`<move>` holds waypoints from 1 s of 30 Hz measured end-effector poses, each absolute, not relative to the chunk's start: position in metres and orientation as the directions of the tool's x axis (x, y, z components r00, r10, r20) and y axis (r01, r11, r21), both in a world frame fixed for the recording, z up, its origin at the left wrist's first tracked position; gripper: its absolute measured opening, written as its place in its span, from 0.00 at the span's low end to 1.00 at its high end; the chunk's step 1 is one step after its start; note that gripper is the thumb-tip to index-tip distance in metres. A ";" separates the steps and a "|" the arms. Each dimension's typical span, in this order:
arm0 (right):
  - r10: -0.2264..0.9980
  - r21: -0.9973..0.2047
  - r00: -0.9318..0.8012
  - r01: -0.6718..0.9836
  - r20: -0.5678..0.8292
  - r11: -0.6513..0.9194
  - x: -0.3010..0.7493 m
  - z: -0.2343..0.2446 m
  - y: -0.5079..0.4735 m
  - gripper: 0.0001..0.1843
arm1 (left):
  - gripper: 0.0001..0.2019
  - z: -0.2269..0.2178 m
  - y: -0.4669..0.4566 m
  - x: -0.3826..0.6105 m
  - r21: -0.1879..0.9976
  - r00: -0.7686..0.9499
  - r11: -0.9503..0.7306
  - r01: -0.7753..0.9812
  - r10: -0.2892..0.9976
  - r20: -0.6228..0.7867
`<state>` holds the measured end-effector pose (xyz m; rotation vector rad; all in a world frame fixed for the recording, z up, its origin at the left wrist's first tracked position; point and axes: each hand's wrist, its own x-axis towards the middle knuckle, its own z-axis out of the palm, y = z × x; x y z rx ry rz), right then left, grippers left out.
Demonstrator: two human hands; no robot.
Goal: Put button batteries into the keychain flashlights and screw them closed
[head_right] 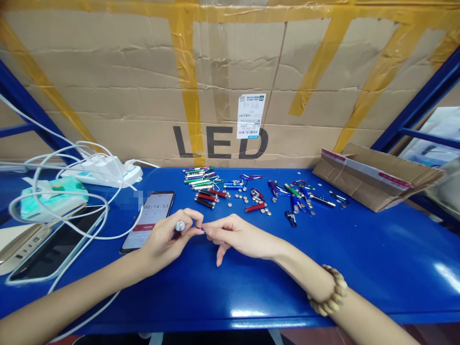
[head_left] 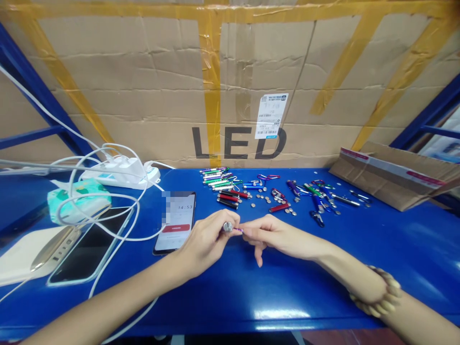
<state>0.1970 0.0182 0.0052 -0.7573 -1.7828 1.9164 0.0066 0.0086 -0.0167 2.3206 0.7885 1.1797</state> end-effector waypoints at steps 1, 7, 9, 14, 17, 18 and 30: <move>0.629 -0.993 -0.768 0.069 -0.118 -0.101 0.198 0.006 0.018 0.18 | 0.10 -0.016 0.009 0.007 0.605 0.475 -0.740 0.294 0.662 0.579; 0.566 -0.989 -0.810 0.114 -0.149 -0.097 0.202 0.007 0.018 0.20 | 0.10 -0.014 0.009 0.006 0.652 0.492 -0.699 0.293 0.695 0.524; 0.542 -0.981 -0.818 0.159 -0.194 -0.112 0.203 0.008 0.019 0.20 | 0.10 -0.014 0.009 0.006 0.669 0.503 -0.689 0.281 0.699 0.508; 0.494 -0.983 -0.850 0.140 -0.181 -0.121 0.206 0.007 0.023 0.18 | 0.09 -0.013 0.007 0.006 0.653 0.551 -0.721 0.233 0.651 0.522; 0.468 -0.979 -0.868 0.088 -0.167 -0.186 0.208 0.001 0.026 0.18 | 0.08 -0.011 0.006 0.005 0.589 0.579 -0.775 0.228 0.594 0.558; 0.457 -0.975 -0.873 0.079 -0.168 -0.207 0.209 -0.001 0.026 0.19 | 0.08 -0.011 0.005 0.005 0.584 0.584 -0.780 0.223 0.587 0.561; 0.511 -0.967 -0.848 0.003 -0.137 -0.254 0.204 -0.001 0.021 0.13 | 0.12 -0.016 0.008 0.003 0.499 0.647 -0.841 0.212 0.503 0.573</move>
